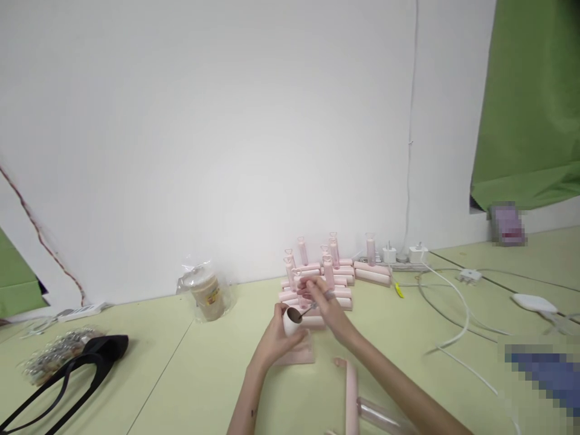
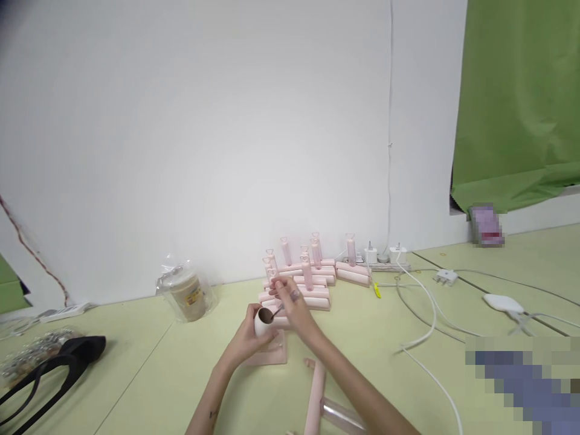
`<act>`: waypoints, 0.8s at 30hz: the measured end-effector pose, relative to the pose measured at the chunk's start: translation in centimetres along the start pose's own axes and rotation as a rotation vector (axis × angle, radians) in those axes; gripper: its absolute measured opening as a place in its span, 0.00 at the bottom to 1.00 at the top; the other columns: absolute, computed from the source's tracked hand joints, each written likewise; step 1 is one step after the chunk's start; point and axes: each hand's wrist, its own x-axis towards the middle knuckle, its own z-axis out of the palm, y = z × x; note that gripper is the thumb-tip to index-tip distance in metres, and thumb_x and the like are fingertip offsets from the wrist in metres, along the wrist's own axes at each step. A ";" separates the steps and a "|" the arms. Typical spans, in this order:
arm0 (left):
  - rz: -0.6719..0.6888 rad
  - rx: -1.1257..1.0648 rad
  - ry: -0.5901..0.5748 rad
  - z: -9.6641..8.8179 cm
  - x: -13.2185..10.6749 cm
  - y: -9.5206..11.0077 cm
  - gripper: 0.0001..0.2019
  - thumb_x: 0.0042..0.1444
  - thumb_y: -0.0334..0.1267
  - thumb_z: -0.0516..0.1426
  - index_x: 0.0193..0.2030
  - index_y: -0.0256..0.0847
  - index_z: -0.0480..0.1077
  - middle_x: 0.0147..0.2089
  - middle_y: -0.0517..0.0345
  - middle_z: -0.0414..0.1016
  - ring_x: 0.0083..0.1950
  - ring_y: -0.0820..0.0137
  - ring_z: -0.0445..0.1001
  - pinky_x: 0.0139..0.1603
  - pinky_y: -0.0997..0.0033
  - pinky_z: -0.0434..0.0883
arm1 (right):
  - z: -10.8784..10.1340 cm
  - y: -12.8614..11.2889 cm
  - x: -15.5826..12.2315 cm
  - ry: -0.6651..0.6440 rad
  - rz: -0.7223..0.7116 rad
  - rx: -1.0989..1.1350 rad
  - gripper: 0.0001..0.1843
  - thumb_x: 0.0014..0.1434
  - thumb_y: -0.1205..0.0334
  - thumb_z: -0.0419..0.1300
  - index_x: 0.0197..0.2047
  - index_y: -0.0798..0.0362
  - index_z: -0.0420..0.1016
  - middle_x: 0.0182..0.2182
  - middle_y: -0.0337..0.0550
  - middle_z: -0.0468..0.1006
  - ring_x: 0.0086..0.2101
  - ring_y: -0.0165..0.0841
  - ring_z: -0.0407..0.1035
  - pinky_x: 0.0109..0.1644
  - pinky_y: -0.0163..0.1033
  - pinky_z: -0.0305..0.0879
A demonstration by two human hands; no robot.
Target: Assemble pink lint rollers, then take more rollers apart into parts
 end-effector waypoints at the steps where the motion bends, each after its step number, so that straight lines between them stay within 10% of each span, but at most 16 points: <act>1: 0.009 0.041 -0.016 -0.2 -0.1 -0.1 0.18 0.50 0.41 0.56 0.45 0.42 0.55 0.40 0.59 0.67 0.39 0.68 0.68 0.42 0.67 0.65 | -1.1 -0.6 -0.2 -0.005 -0.007 -0.009 0.20 0.61 0.48 0.35 0.43 0.51 0.59 0.35 0.44 0.69 0.33 0.33 0.68 0.35 0.38 0.65; 11: 0.018 0.270 -0.125 1.4 -0.6 -2.4 0.14 0.43 0.44 0.60 0.36 0.41 0.68 0.38 0.53 0.68 0.43 0.55 0.65 0.48 0.52 0.59 | -10.1 -0.7 -8.0 -0.494 0.113 -0.450 0.12 0.49 0.50 0.59 0.27 0.50 0.71 0.24 0.37 0.70 0.26 0.33 0.62 0.27 0.35 0.54; 17: -0.038 0.237 -0.036 -0.3 -1.2 -2.2 0.17 0.44 0.39 0.59 0.42 0.39 0.65 0.47 0.49 0.65 0.54 0.54 0.58 0.54 0.53 0.54 | -8.7 2.4 -11.8 -0.669 0.085 -0.775 0.11 0.40 0.59 0.63 0.29 0.53 0.69 0.30 0.41 0.72 0.30 0.36 0.64 0.30 0.35 0.55; 21: -0.128 0.135 -0.136 2.5 -4.1 -0.2 0.16 0.58 0.45 0.46 0.28 0.37 0.66 0.24 0.59 0.67 0.30 0.66 0.69 0.31 0.66 0.67 | -7.1 3.1 -12.6 -0.629 0.026 -0.798 0.08 0.43 0.68 0.60 0.30 0.54 0.68 0.27 0.39 0.73 0.26 0.32 0.66 0.27 0.33 0.57; 24: -0.208 -0.100 -0.278 5.5 -7.0 0.9 0.12 0.58 0.42 0.51 0.42 0.36 0.66 0.37 0.57 0.71 0.34 0.71 0.71 0.34 0.67 0.70 | -6.3 3.7 -13.1 -0.629 -0.117 -0.771 0.07 0.54 0.62 0.58 0.37 0.56 0.69 0.30 0.39 0.73 0.27 0.30 0.68 0.28 0.35 0.64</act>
